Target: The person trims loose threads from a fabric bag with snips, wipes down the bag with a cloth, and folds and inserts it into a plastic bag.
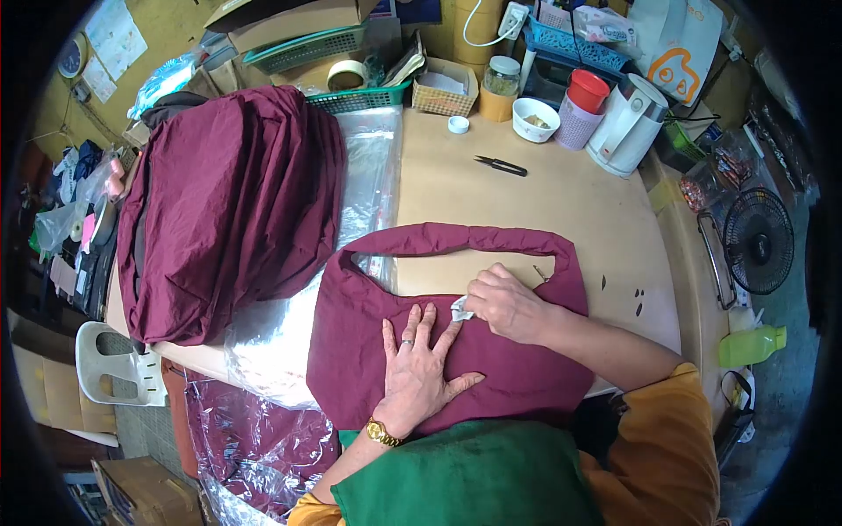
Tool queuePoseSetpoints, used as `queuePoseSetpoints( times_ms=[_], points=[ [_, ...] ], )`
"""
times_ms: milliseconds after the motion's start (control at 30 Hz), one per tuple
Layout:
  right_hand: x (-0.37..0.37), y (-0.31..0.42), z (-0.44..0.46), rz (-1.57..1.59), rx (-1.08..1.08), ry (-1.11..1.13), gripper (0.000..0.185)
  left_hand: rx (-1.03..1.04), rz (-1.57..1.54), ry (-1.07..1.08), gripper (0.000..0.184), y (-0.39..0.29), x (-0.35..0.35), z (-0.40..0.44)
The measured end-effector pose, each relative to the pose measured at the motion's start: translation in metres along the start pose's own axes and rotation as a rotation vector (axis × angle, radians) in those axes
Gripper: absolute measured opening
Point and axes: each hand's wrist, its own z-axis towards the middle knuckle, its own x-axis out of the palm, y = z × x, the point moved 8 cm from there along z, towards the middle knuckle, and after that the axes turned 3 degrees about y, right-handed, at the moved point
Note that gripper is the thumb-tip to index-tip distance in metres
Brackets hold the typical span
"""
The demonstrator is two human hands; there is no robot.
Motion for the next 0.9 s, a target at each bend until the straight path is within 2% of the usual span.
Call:
queuePoseSetpoints(
  times_ms=[67,167,400,500,533,600,633,667,733,867,900],
  points=[
    [0.007,0.000,0.008,-0.021,0.007,0.068,0.003,0.011,0.006,-0.002,0.089,-0.002,0.001,0.000],
    [0.015,0.000,0.025,0.011,0.015,0.001,0.003,0.004,0.023,-0.012,0.089,-0.002,0.003,0.001],
    [-0.010,-0.011,-0.014,0.042,0.069,0.012,0.010,-0.039,0.024,-0.015,0.090,0.003,0.004,0.000],
    [-0.024,-0.036,-0.020,0.038,0.272,0.149,0.018,-0.035,0.027,-0.025,0.090,0.002,0.004,0.000],
    [-0.025,-0.039,-0.014,0.035,0.271,0.149,0.018,-0.022,0.037,-0.048,0.091,0.001,0.003,0.000],
    [-0.033,-0.055,-0.003,0.031,0.384,-0.004,0.017,-0.027,0.037,-0.048,0.091,0.000,0.002,0.000],
    [-0.032,-0.057,0.002,-0.022,0.419,0.024,0.015,-0.031,0.038,-0.044,0.090,0.000,0.002,-0.001],
    [-0.032,-0.051,0.007,-0.021,0.414,0.023,0.015,-0.034,0.041,-0.046,0.090,0.001,0.002,-0.001],
    [-0.049,-0.027,0.017,-0.045,0.337,-0.210,0.014,-0.031,0.032,-0.056,0.090,0.001,0.003,-0.001],
    [0.002,-0.016,0.015,0.175,0.279,-0.081,0.015,-0.030,0.034,-0.062,0.091,0.002,0.005,-0.002],
    [0.008,-0.015,0.015,0.161,0.274,-0.098,0.010,-0.028,0.030,-0.066,0.091,0.002,0.004,-0.002]
  ],
)
